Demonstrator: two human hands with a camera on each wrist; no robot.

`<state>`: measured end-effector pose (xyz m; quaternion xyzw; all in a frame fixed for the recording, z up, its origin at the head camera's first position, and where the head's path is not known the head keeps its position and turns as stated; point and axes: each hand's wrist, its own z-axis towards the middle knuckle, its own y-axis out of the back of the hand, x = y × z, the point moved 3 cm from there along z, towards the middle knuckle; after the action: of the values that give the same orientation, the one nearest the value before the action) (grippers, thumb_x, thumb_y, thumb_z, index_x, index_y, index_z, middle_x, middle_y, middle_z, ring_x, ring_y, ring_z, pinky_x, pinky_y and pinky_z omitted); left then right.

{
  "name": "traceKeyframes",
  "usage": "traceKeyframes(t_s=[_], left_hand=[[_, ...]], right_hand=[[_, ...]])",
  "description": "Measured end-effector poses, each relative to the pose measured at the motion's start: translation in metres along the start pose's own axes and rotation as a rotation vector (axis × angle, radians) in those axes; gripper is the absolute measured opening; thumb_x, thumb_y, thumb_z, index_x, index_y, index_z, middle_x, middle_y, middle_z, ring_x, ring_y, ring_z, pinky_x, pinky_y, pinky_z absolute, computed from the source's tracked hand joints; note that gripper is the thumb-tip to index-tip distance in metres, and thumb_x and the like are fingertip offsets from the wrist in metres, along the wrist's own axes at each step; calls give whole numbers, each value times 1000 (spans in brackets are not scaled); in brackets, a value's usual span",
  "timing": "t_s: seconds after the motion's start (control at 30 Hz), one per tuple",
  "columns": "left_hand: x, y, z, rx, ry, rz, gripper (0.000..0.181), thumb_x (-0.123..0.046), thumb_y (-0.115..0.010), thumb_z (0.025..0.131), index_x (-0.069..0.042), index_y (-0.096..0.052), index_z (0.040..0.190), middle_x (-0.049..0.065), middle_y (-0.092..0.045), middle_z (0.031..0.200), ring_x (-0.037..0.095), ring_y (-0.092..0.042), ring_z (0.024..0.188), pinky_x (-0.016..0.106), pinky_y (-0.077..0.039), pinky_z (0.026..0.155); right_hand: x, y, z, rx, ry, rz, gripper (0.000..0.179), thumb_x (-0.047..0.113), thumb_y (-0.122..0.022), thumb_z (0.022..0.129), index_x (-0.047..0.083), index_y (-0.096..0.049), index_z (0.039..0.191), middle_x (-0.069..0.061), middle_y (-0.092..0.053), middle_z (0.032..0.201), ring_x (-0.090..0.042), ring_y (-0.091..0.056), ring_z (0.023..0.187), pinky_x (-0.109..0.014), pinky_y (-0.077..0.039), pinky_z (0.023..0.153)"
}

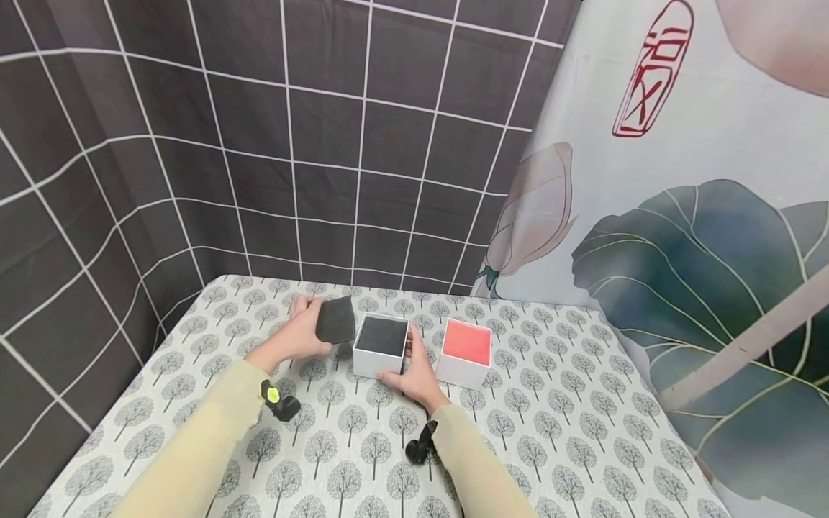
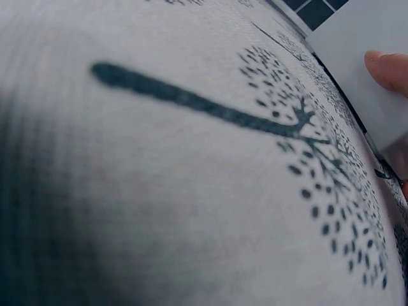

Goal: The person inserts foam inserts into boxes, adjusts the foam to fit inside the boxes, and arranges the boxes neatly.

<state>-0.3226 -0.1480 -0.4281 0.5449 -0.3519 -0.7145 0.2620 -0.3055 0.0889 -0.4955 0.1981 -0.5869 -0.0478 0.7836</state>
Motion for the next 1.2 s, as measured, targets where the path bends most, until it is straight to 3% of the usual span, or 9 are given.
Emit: traceKeyframes(t_s=[0.2, 0.53, 0.87, 1.1, 1.2], left_hand=[[-11, 0, 3, 22, -41, -11, 97, -8, -77, 53, 7, -30, 137, 25, -28, 125, 38, -27, 114, 58, -35, 95], [-23, -3, 8, 90, -47, 13, 96, -11, -80, 57, 7, -31, 138, 23, -28, 127, 37, -33, 113, 58, -36, 96], [-39, -7, 15, 150, -110, 39, 91, -14, -80, 56, 10, -38, 133, 22, -35, 122, 35, -36, 109, 54, -41, 92], [-47, -12, 20, 200, -113, 56, 89, -15, -81, 56, 6, -41, 132, 20, -38, 118, 33, -37, 106, 51, -44, 86], [-51, -15, 22, 232, -114, 53, 88, -15, -82, 55, 5, -42, 131, 19, -38, 117, 31, -38, 103, 48, -45, 84]], right_hand=[[-1, 0, 1, 1, 8, -7, 113, 8, -83, 63, 9, -9, 149, -15, -44, 126, -29, -50, 109, -43, -41, 96], [-2, -1, 0, 2, 17, 2, 111, 6, -82, 64, 11, -9, 149, -16, -44, 126, -29, -51, 108, -42, -42, 94], [-7, 0, 2, 11, 46, 14, 111, 8, -81, 65, 11, -8, 149, -15, -44, 126, -27, -51, 108, -41, -43, 93], [-40, -6, 11, -5, 35, -8, 117, 21, -84, 63, 27, -5, 149, -6, -44, 127, -21, -51, 108, -38, -44, 93], [-45, -7, 12, -9, 42, -12, 118, 24, -85, 62, 30, -5, 149, -4, -44, 127, -20, -51, 107, -36, -45, 91]])
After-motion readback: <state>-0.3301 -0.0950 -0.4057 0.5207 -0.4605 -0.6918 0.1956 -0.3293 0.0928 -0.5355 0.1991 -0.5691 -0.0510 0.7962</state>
